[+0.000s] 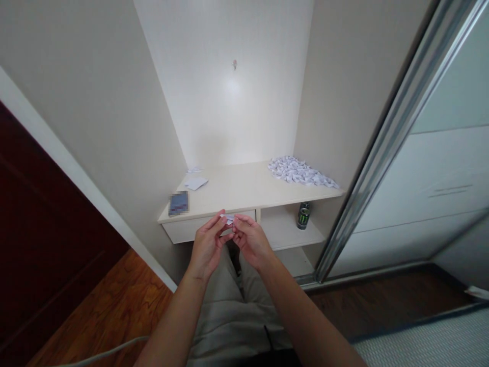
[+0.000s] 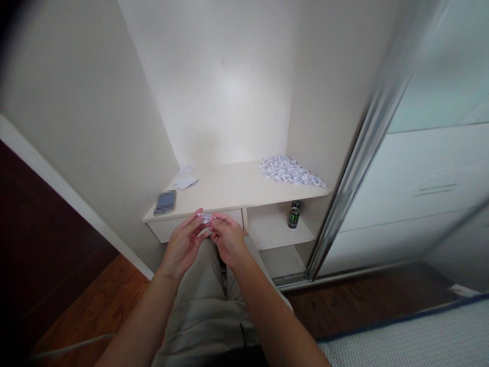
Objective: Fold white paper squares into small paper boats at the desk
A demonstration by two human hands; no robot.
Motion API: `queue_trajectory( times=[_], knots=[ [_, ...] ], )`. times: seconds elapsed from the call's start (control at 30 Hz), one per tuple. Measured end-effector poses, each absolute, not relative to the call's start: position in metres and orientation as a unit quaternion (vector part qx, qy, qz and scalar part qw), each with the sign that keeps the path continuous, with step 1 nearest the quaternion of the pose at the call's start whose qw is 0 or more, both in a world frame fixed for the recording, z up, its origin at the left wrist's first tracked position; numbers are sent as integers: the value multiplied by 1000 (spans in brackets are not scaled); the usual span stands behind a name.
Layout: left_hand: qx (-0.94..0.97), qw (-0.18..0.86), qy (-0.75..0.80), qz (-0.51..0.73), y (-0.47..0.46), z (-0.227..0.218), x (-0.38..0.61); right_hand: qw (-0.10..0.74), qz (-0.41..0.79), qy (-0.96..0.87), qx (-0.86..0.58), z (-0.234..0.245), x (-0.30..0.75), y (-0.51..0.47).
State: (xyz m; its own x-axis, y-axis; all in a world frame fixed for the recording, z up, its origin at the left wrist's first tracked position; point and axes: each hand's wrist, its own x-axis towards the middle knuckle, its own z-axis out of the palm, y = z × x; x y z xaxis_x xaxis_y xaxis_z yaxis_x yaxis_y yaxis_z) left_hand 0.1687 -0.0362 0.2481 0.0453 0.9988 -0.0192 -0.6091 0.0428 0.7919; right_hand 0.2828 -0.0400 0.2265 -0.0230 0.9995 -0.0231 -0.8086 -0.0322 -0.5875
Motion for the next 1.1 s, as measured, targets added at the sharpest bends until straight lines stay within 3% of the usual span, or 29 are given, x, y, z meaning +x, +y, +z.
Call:
queue_trajectory(
  times=[0.2, 0.4, 0.7, 1.1],
  knots=[
    [321, 639, 313, 625, -18, 240, 158, 654, 697, -214, -202, 217, 272, -18],
    [369, 641, 282, 611, 2, 234, 157, 588, 765, -199, -173, 221, 281, -5],
    [401, 617, 239, 634, 48, 280, 160, 551, 792, -233, -123, 270, 283, 35],
    [369, 706, 171, 580, 138, 319, 184, 568, 740, -309, -185, 312, 313, 125]
  ],
)
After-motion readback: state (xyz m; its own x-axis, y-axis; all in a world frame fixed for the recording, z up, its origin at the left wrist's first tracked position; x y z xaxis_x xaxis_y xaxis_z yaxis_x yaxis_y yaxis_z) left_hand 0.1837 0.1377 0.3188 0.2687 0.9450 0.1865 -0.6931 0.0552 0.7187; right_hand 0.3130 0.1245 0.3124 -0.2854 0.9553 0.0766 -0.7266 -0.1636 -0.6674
